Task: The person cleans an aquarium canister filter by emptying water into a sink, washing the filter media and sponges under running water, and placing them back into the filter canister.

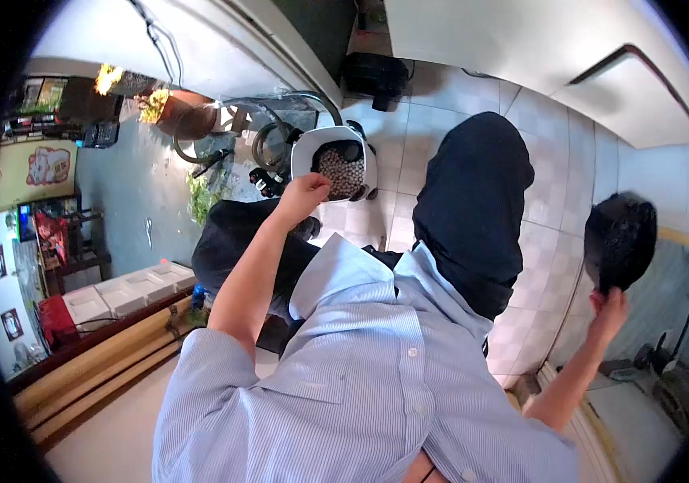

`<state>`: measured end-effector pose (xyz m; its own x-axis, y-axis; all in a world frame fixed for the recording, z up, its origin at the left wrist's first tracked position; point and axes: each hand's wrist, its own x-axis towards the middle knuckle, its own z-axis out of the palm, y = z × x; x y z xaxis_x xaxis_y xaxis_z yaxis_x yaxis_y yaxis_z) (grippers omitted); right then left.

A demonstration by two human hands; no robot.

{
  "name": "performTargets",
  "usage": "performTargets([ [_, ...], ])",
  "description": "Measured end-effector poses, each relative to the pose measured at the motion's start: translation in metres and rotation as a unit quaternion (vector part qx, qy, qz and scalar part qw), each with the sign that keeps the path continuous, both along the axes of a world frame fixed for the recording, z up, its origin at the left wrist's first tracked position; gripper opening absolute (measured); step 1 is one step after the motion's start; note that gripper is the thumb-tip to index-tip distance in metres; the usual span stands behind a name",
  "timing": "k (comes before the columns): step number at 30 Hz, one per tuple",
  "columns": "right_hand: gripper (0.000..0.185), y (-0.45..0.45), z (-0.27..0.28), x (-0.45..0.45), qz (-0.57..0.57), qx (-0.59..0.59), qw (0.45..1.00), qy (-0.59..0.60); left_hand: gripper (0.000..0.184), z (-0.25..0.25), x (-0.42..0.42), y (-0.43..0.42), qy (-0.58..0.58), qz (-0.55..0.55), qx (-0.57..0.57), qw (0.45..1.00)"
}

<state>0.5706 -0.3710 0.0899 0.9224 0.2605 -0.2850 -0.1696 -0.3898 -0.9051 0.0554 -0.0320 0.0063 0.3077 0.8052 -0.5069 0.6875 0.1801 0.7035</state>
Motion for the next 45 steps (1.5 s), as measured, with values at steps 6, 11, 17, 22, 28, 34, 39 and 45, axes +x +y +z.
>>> performTargets([
  [6,0.031,0.122,0.125,-0.047,0.243,0.041,0.962,-0.114,0.026,0.052,-0.001,0.001,-0.203,0.142,-0.127,0.961],
  [11,0.024,0.234,0.153,-0.15,0.472,0.024,0.877,-0.088,0.044,0.113,-0.001,-0.001,-0.395,0.183,-0.203,0.877],
  [17,0.022,0.31,0.078,-0.266,0.586,-0.074,0.801,-0.095,0.055,0.12,-0.02,-0.006,-0.466,0.194,-0.162,0.848],
  [22,0.027,0.328,-0.018,-0.307,0.607,-0.059,0.775,-0.166,0.06,0.09,-0.039,-0.013,-0.349,0.312,-0.131,0.874],
  [28,0.027,0.329,-0.045,-0.329,0.613,-0.104,0.755,-0.209,0.042,0.014,-0.06,-0.002,-0.088,0.242,0.053,0.965],
  [34,0.029,0.332,-0.089,-0.335,0.621,-0.141,0.741,-0.213,0.041,-0.009,-0.059,0.017,0.178,0.1,0.185,0.961],
  [39,0.029,0.338,-0.113,-0.331,0.622,-0.176,0.737,-0.196,0.043,-0.014,-0.053,0.03,0.193,0.074,0.183,0.961],
  [45,0.031,0.338,-0.115,-0.334,0.614,-0.214,0.736,-0.186,0.036,-0.028,-0.054,0.043,0.12,0.105,0.06,0.985],
])
